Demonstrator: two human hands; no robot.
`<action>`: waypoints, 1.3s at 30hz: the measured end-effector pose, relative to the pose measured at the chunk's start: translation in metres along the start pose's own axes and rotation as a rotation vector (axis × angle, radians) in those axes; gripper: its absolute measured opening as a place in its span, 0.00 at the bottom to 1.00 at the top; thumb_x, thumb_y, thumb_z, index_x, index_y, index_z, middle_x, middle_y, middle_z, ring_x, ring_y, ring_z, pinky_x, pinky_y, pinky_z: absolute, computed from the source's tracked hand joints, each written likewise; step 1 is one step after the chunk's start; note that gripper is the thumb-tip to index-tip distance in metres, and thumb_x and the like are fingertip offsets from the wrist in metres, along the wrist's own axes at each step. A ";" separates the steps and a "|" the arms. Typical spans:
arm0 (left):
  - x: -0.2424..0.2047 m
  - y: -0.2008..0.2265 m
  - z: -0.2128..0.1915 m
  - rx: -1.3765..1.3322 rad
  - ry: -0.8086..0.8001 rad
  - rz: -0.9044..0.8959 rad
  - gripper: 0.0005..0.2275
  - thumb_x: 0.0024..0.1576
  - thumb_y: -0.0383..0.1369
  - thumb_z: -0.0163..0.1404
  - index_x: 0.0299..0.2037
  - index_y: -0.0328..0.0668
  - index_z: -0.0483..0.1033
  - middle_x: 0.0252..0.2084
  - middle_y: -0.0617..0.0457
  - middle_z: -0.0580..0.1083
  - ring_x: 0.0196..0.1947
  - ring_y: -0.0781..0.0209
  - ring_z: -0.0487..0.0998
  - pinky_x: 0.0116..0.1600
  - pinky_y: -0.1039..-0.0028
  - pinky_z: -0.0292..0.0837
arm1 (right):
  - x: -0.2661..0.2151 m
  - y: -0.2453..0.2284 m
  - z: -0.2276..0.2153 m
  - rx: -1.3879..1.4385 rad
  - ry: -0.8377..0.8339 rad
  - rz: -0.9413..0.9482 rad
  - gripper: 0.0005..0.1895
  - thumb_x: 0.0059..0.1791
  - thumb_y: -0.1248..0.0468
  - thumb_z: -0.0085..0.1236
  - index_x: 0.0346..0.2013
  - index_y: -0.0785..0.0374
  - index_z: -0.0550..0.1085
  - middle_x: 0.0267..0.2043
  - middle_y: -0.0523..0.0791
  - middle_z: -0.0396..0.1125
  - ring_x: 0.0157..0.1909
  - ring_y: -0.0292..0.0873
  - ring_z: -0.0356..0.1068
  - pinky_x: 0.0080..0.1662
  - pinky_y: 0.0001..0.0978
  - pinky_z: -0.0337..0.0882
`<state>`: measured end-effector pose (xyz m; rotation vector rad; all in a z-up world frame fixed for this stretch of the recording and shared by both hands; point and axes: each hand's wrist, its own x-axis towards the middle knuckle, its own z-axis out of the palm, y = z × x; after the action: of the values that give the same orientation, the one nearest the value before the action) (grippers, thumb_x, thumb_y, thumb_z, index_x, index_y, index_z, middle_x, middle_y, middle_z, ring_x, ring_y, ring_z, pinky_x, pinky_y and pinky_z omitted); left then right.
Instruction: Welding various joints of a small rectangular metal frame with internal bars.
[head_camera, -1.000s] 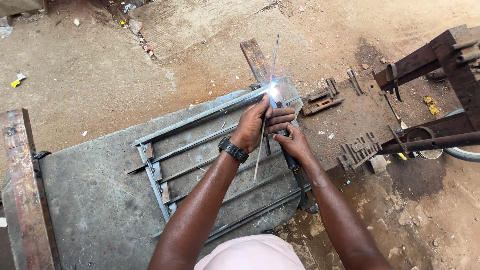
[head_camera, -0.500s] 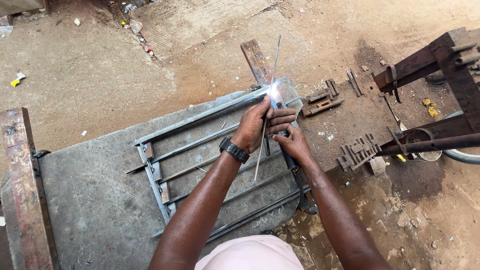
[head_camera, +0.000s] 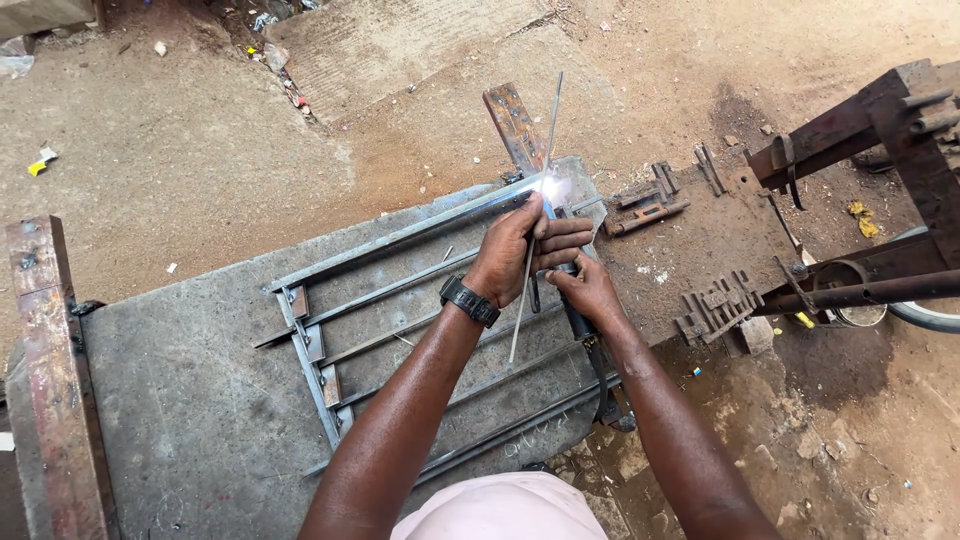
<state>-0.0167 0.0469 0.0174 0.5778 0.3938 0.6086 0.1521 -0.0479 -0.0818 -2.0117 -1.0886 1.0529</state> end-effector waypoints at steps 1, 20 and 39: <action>0.000 0.000 0.001 0.001 0.000 0.001 0.23 0.70 0.47 0.30 0.26 0.44 0.62 0.53 0.26 0.75 0.53 0.43 0.81 0.49 0.65 0.84 | 0.001 0.001 0.000 0.001 0.000 -0.001 0.16 0.45 0.59 0.63 0.44 0.62 0.77 0.33 0.46 0.73 0.36 0.39 0.73 0.39 0.35 0.73; -0.022 -0.008 0.017 0.007 0.081 0.059 0.16 0.69 0.43 0.32 0.33 0.47 0.68 0.54 0.28 0.75 0.52 0.45 0.82 0.50 0.67 0.84 | -0.006 -0.003 -0.017 -0.039 -0.082 -0.076 0.27 0.43 0.56 0.68 0.52 0.64 0.74 0.44 0.49 0.74 0.45 0.43 0.75 0.47 0.39 0.77; -0.103 -0.082 0.033 -0.090 0.705 0.556 0.17 0.68 0.45 0.34 0.29 0.47 0.63 0.48 0.36 0.79 0.48 0.52 0.83 0.44 0.67 0.83 | -0.169 0.043 -0.086 -0.179 -0.049 -0.084 0.45 0.41 0.64 0.65 0.72 0.55 0.58 0.59 0.53 0.68 0.50 0.48 0.76 0.46 0.41 0.82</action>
<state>-0.0435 -0.0867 0.0110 0.3670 0.8729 1.3681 0.1838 -0.2274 -0.0140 -2.0673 -1.3226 0.9972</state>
